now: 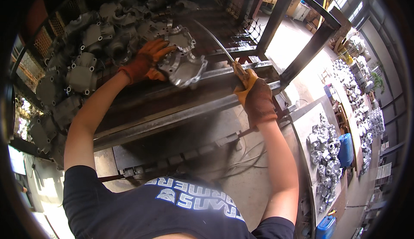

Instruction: The person cleans metal castings by picking them up from a furnace rack, using an air nozzle to blow off debris while holding the casting, and then placing the cleaned casting onto a nearby table with other similar parts.

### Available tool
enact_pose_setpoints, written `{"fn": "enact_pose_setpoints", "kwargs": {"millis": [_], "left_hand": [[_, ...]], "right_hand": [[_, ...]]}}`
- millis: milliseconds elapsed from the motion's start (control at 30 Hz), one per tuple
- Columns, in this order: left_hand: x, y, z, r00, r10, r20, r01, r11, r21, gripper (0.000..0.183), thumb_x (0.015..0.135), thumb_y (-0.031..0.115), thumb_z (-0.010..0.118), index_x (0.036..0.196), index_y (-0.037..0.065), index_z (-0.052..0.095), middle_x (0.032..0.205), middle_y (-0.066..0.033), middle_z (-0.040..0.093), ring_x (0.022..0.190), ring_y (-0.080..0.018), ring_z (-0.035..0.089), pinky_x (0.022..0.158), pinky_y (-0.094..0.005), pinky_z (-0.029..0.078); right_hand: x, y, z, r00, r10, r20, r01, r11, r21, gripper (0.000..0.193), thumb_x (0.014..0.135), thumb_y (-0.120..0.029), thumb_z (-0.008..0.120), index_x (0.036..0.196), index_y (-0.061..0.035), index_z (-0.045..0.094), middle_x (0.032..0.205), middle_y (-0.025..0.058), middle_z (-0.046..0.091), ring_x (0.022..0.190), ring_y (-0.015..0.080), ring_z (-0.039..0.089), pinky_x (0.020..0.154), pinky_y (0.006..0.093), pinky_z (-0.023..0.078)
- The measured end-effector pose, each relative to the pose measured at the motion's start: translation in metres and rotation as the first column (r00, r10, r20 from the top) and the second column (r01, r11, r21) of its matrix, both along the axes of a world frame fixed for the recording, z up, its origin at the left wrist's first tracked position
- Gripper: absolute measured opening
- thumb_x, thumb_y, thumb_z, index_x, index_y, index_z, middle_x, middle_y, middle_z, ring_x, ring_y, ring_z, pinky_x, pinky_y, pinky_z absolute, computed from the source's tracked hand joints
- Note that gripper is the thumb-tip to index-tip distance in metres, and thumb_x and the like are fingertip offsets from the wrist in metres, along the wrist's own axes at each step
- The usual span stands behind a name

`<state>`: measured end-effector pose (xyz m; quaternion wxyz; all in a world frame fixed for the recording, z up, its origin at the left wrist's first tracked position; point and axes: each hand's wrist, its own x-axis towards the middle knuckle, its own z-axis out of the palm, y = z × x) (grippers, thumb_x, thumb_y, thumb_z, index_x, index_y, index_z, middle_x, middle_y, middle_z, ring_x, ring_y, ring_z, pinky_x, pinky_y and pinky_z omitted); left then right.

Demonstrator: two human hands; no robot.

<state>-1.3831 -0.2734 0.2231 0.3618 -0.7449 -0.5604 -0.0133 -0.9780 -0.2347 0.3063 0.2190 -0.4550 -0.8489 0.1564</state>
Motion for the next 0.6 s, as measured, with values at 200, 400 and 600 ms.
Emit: {"fn": "enact_pose_setpoints", "kwargs": {"millis": [200,400,600], "left_hand": [[0.048,-0.003,0.057,0.97,0.055,0.237,0.038,0.927,-0.373,0.113,0.061,0.047,0.085,0.153,0.025,0.025,0.153,-0.0156,0.032,0.146,-0.0313,0.023,0.121,-0.0477,0.015],[0.03,0.023,0.043,0.979,0.138,0.149,-0.051,0.876,-0.48,0.121,0.052,0.05,0.089,0.152,0.033,0.025,0.148,-0.0185,0.037,0.14,-0.0331,0.032,0.12,-0.0511,0.014],[0.059,0.019,0.038,0.993,0.085,0.078,-0.072,0.984,-0.161,0.088,0.07,0.042,0.081,0.147,0.035,0.039,0.139,-0.0187,0.048,0.131,-0.0365,0.045,0.116,-0.0487,0.025]], "right_hand": [[0.036,-0.043,0.013,0.977,-0.099,-0.187,0.09,0.994,-0.057,0.035,0.083,-0.033,0.071,0.107,-0.0068,0.068,0.083,0.0207,0.068,0.087,0.0388,0.067,0.075,0.0389,0.052],[0.061,-0.086,0.0,0.949,-0.028,-0.313,-0.011,0.992,-0.123,0.029,0.082,-0.017,0.074,0.104,0.0,0.064,0.088,0.0163,0.071,0.078,0.0265,0.07,0.072,0.0325,0.052],[0.082,-0.096,-0.008,0.986,-0.14,-0.089,0.123,0.978,-0.169,0.024,0.086,-0.009,0.068,0.106,0.0023,0.062,0.094,0.0161,0.072,0.09,0.0102,0.067,0.075,0.0263,0.05]]}}
